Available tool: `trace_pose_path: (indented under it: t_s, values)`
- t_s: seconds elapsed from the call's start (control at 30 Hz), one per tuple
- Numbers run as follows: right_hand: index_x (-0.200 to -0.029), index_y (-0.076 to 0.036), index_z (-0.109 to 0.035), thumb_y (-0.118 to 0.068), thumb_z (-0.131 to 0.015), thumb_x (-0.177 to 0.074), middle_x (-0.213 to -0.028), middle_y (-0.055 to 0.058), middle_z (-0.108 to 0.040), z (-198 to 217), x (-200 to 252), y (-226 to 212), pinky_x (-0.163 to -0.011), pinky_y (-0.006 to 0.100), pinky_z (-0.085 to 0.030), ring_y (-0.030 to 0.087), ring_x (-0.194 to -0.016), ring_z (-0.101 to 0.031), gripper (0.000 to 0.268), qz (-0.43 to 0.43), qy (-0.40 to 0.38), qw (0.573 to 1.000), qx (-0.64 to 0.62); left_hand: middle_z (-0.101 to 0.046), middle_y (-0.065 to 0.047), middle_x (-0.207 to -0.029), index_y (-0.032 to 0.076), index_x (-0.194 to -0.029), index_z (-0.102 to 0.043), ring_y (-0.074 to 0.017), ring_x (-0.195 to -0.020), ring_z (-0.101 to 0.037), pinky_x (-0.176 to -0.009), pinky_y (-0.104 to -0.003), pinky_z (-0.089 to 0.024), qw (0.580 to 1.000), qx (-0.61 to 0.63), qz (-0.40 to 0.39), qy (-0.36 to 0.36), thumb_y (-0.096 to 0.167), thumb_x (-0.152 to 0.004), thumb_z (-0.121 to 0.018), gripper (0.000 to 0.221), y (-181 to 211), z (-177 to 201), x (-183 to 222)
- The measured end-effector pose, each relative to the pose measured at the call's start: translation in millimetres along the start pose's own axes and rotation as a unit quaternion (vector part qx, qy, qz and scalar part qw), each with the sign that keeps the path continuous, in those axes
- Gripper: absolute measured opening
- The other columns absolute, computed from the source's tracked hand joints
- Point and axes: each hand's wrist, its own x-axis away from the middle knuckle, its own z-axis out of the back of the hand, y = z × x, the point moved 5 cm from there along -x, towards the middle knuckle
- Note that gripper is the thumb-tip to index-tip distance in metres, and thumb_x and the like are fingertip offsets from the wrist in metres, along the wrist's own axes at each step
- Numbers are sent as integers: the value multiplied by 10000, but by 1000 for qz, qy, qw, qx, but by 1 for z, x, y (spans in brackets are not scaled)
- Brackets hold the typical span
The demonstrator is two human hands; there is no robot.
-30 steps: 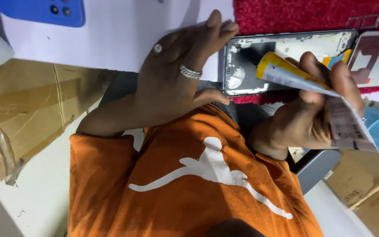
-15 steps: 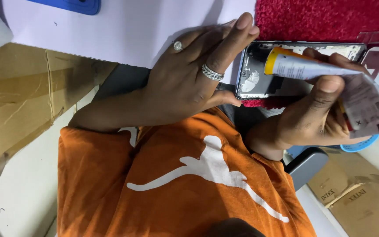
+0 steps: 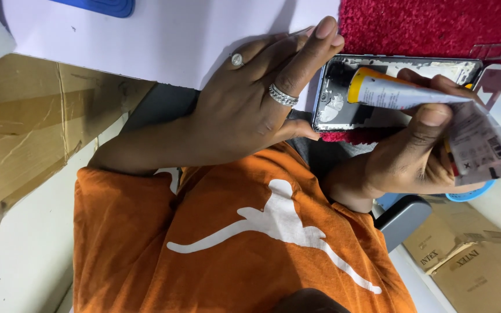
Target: Repairing a mobile phone by removing screws, inspecting a replacement screen, and applying adhesive to the frame for assembly.
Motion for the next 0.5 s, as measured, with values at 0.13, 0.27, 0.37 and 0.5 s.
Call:
trace_pose_path:
  t_s: [0.13,0.27,0.37,0.5]
  values:
    - [-1086,49,-616,-160,-770,-1046,-997,256,-689,5,0,3,-631,479,-578,374,-735,-639,263,10,-6,1000,27,-350,-19,-1753,56,-1693,-363,-146,-1572,-718,-1304,-319,-554,1000,3,5,-14,931,-957,-1148,1387,-1,1,0]
    - [-1055,53,-681,-152,-796,-1020,-948,216,-699,6,-2,4,-669,445,-568,340,-766,-651,238,21,10,999,37,-355,-25,-1744,47,-1685,-381,-142,-1564,-716,-1299,-316,-548,1000,1,1,-12,926,-968,-1144,1367,-1,3,-1]
    - [-1091,86,-642,-153,-746,-1062,-990,271,-689,-3,-3,1,-663,545,-647,458,-748,-700,263,3,-23,1000,7,-310,-27,-1752,68,-1710,-412,-151,-1562,-725,-1297,-322,-554,1000,1,0,-14,894,-1006,-1145,1310,-1,3,-1]
    - [-1077,84,-657,-136,-756,-1047,-1002,272,-705,-1,-2,-1,-701,527,-640,425,-780,-694,244,19,-1,999,32,-298,-34,-1753,64,-1713,-413,-158,-1571,-701,-1297,-329,-548,1000,-4,-2,-18,915,-1003,-1126,1318,0,1,-1]
